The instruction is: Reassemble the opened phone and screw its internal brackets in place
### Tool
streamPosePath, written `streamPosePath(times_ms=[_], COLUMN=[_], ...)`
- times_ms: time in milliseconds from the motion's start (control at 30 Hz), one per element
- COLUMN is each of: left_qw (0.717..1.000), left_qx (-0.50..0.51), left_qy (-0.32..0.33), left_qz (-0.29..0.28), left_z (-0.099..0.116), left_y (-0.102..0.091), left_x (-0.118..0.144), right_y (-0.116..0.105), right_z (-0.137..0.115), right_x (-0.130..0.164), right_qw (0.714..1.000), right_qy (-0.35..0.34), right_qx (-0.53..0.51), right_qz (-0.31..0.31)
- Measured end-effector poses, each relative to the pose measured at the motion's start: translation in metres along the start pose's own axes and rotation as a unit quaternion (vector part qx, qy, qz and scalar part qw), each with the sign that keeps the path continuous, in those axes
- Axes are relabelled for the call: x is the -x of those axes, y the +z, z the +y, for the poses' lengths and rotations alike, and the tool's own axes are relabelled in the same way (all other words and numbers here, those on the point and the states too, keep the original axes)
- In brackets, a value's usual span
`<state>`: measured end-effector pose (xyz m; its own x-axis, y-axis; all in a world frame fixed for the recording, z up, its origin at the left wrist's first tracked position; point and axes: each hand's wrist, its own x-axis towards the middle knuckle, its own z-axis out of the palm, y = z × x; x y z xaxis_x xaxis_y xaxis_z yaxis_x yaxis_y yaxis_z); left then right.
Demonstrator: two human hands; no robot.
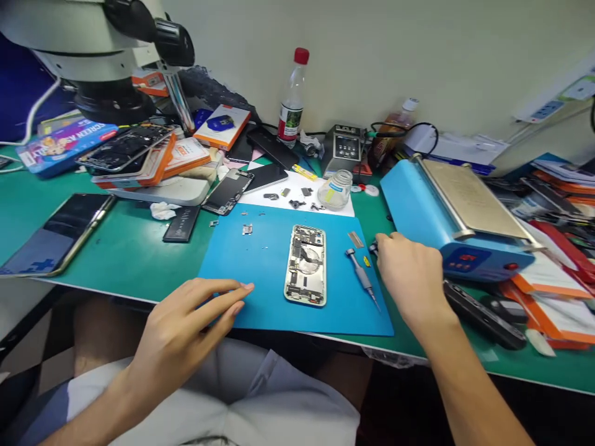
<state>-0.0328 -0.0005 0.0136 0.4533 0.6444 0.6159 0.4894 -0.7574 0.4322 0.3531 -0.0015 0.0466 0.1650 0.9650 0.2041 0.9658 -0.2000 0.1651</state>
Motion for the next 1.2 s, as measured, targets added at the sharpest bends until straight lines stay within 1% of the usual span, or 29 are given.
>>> streamPosePath(times_ms=[67, 133, 233, 267, 333, 367, 400, 467, 533, 567, 633, 700, 833, 967, 1100, 1200], left_qw=[1.000, 0.999, 0.998, 0.998, 0.997, 0.996, 0.996, 0.993, 0.990, 0.987, 0.982, 0.975, 0.958, 0.943, 0.934, 0.929], left_qx=[-0.006, -0.007, 0.005, 0.011, 0.024, 0.031, 0.037, 0.048, 0.056, 0.059, 0.069, 0.085, 0.127, 0.164, 0.190, 0.219], left_qy=[-0.016, -0.034, -0.057, -0.063, -0.074, -0.079, -0.086, -0.105, -0.130, -0.145, -0.174, -0.201, -0.248, -0.280, -0.290, -0.286], left_qz=[0.007, 0.007, 0.005, 0.004, 0.003, 0.002, 0.000, -0.009, -0.018, -0.024, -0.033, -0.043, -0.061, -0.076, -0.081, -0.081], left_z=[-0.009, -0.016, -0.023, -0.025, -0.026, -0.027, -0.027, -0.026, -0.026, -0.026, -0.026, -0.027, -0.030, -0.028, -0.028, -0.030], left_y=[-0.007, -0.010, -0.011, -0.010, -0.009, -0.008, -0.008, -0.008, -0.008, -0.009, -0.010, -0.013, -0.021, -0.026, -0.025, -0.021], left_x=[0.002, 0.003, 0.005, 0.005, 0.004, 0.003, 0.002, -0.001, -0.004, -0.006, -0.007, -0.008, -0.011, -0.018, -0.022, -0.022], right_y=[-0.004, -0.012, -0.027, -0.032, -0.042, -0.045, -0.048, -0.049, -0.046, -0.042, -0.035, -0.027, -0.017, -0.012, -0.007, -0.004], right_z=[-0.004, -0.008, -0.017, -0.021, -0.037, -0.048, -0.061, -0.091, -0.122, -0.136, -0.158, -0.170, -0.174, -0.173, -0.170, -0.167], right_x=[-0.003, -0.006, -0.010, -0.010, -0.009, -0.007, -0.005, -0.002, 0.001, 0.001, 0.002, 0.003, 0.006, 0.007, 0.008, 0.011], right_qw=[0.999, 0.997, 0.983, 0.973, 0.943, 0.920, 0.898, 0.867, 0.852, 0.847, 0.846, 0.850, 0.851, 0.839, 0.844, 0.848], right_qy=[-0.001, 0.006, 0.029, 0.038, 0.052, 0.062, 0.064, 0.050, 0.021, -0.002, -0.056, -0.088, -0.109, -0.084, -0.082, -0.084], right_qx=[-0.021, -0.047, -0.114, -0.150, -0.242, -0.295, -0.345, -0.423, -0.479, -0.496, -0.507, -0.501, -0.501, -0.520, -0.510, -0.502], right_qz=[0.025, 0.063, 0.142, 0.171, 0.222, 0.251, 0.265, 0.260, 0.212, 0.191, 0.153, 0.133, 0.110, 0.133, 0.144, 0.150])
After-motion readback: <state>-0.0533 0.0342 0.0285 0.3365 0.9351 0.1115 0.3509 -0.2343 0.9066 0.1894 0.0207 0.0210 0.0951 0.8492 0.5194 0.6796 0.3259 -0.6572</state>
